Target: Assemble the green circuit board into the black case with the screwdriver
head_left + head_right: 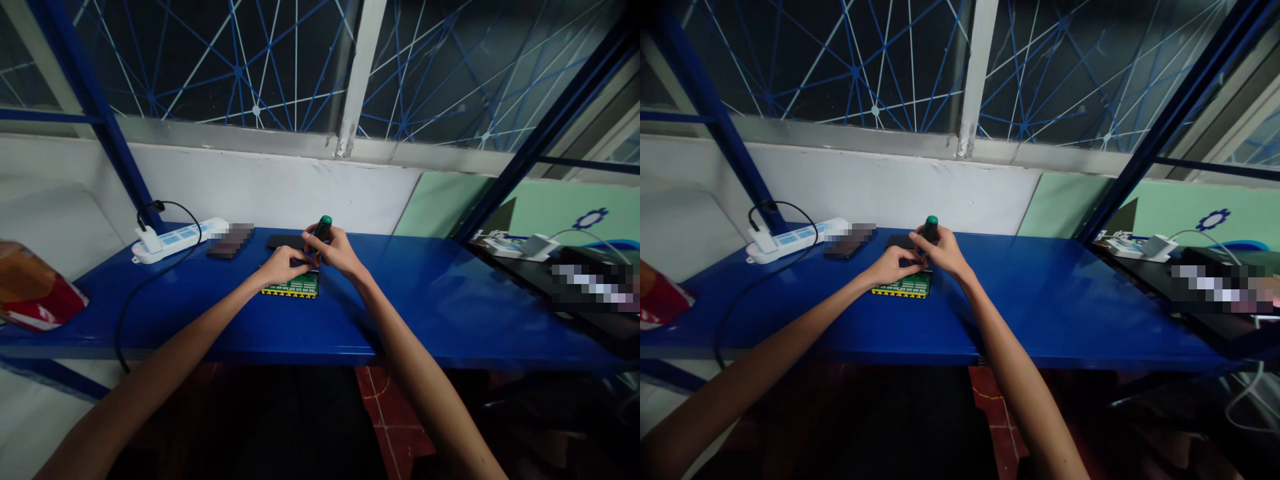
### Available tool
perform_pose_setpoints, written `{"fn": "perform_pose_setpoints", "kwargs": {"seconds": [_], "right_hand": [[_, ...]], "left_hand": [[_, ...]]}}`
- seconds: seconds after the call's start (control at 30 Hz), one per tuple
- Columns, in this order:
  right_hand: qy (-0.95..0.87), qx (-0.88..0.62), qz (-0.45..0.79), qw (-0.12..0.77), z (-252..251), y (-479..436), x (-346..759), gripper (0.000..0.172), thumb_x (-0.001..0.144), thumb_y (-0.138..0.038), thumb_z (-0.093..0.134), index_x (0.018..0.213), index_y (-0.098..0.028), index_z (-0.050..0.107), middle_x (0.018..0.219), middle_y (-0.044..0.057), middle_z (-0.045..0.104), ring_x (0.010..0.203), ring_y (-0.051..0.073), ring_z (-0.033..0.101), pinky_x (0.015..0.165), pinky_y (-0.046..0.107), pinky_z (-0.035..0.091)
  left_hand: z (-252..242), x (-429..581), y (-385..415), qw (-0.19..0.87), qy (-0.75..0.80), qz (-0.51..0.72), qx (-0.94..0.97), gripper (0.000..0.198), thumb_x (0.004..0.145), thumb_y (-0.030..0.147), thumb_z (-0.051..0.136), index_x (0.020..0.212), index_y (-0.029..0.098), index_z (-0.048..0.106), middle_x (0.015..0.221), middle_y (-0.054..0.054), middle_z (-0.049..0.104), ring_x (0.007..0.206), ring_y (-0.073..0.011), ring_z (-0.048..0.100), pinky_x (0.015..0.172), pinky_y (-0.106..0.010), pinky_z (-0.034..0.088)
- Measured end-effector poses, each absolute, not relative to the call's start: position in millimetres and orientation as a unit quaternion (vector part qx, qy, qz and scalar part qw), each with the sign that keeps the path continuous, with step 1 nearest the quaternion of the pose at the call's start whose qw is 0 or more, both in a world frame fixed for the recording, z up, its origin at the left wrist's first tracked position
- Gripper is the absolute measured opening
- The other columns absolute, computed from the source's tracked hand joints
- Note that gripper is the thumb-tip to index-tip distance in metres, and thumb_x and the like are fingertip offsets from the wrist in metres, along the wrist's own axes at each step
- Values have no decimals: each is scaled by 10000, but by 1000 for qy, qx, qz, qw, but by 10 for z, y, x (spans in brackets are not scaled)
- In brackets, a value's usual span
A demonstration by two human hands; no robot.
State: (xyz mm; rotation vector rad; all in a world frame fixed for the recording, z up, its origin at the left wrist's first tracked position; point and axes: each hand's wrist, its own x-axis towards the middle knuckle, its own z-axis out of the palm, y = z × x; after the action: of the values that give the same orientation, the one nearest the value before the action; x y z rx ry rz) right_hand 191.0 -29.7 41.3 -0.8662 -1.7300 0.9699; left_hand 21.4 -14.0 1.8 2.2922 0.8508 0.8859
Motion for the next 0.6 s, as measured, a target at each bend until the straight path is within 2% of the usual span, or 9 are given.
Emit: {"fn": "perform_pose_setpoints", "kwargs": {"seconds": [0.23, 0.43, 0.6], "right_hand": [[-680, -355, 390, 510, 445, -277, 1940, 383, 799, -562, 640, 886, -199, 554, 646, -12, 596, 386, 84, 491, 353, 246, 333], [-661, -348, 396, 534, 469, -278, 1928, 424, 768, -592, 655, 882, -199, 544, 671, -7, 612, 401, 88, 490, 351, 247, 331], [-644, -356, 388, 555, 496, -278, 1937, 421, 763, -582, 662, 883, -197, 543, 696, 8, 618, 424, 94, 508, 369, 257, 362]], "left_hand": [[87, 96, -71, 276, 326, 310, 849, 268, 793, 357, 660, 980, 193, 761, 1011, -94, 746, 906, -220, 674, 769, -323, 473], [60, 13, 20, 258, 332, 302, 856, 209, 745, 384, 690, 832, 215, 778, 896, -77, 750, 833, -201, 665, 769, -303, 458], [100, -22, 26, 244, 371, 308, 842, 186, 747, 355, 664, 797, 214, 774, 916, -73, 744, 836, -202, 654, 743, -293, 451]]}}
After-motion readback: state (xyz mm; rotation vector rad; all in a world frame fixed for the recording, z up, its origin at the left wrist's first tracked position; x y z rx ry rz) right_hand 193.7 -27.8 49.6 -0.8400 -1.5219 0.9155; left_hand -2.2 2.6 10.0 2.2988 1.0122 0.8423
